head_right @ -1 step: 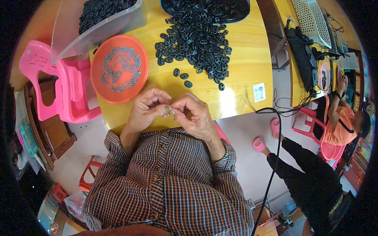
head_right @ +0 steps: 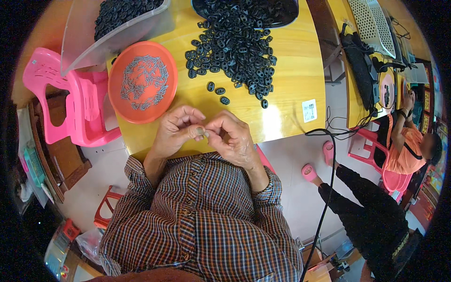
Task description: Assembling small black plastic components by inserting metal rings into them at a workspace.
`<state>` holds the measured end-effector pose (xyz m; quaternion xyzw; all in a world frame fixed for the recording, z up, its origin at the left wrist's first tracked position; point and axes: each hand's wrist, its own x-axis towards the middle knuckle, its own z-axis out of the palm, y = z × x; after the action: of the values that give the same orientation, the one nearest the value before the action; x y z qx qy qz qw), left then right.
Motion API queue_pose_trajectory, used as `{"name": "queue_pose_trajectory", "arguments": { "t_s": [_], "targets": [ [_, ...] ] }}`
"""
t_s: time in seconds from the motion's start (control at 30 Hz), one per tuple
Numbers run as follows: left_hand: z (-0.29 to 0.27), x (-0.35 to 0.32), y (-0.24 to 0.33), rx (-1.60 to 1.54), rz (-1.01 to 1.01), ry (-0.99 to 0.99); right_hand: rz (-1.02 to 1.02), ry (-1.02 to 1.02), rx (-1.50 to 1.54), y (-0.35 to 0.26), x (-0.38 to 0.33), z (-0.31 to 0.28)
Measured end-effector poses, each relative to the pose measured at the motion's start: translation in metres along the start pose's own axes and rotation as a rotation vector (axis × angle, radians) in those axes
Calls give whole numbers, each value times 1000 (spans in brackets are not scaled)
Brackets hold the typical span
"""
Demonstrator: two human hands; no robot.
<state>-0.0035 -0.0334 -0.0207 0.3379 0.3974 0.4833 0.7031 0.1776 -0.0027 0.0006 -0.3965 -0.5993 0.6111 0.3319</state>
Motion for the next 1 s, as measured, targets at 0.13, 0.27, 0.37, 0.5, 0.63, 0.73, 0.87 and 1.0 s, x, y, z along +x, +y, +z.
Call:
{"name": "queue_pose_trajectory", "arguments": {
  "t_s": [0.13,0.27,0.37,0.5,0.63,0.73,0.87,1.0],
  "targets": [
    [5,2,2,40,-7,4,-21,13,-44,2,-1,-1],
    [7,1,1,125,0,28,8,141,4,2,-4,3],
    [8,1,3,131,-26,21,-22,159,-11,2,-2,4],
    [6,4,4,99,-27,13,-62,171,-10,1,2,6],
    [7,4,8,62,-56,40,-147,206,-257,-5,13,0],
    [8,3,11,15,-68,79,-264,356,-591,-7,29,-4],
    [7,0,8,8,12,117,-385,459,-989,-2,48,-14],
    [7,0,12,57,-11,86,-313,463,-1179,-3,55,-15]
  ]
}}
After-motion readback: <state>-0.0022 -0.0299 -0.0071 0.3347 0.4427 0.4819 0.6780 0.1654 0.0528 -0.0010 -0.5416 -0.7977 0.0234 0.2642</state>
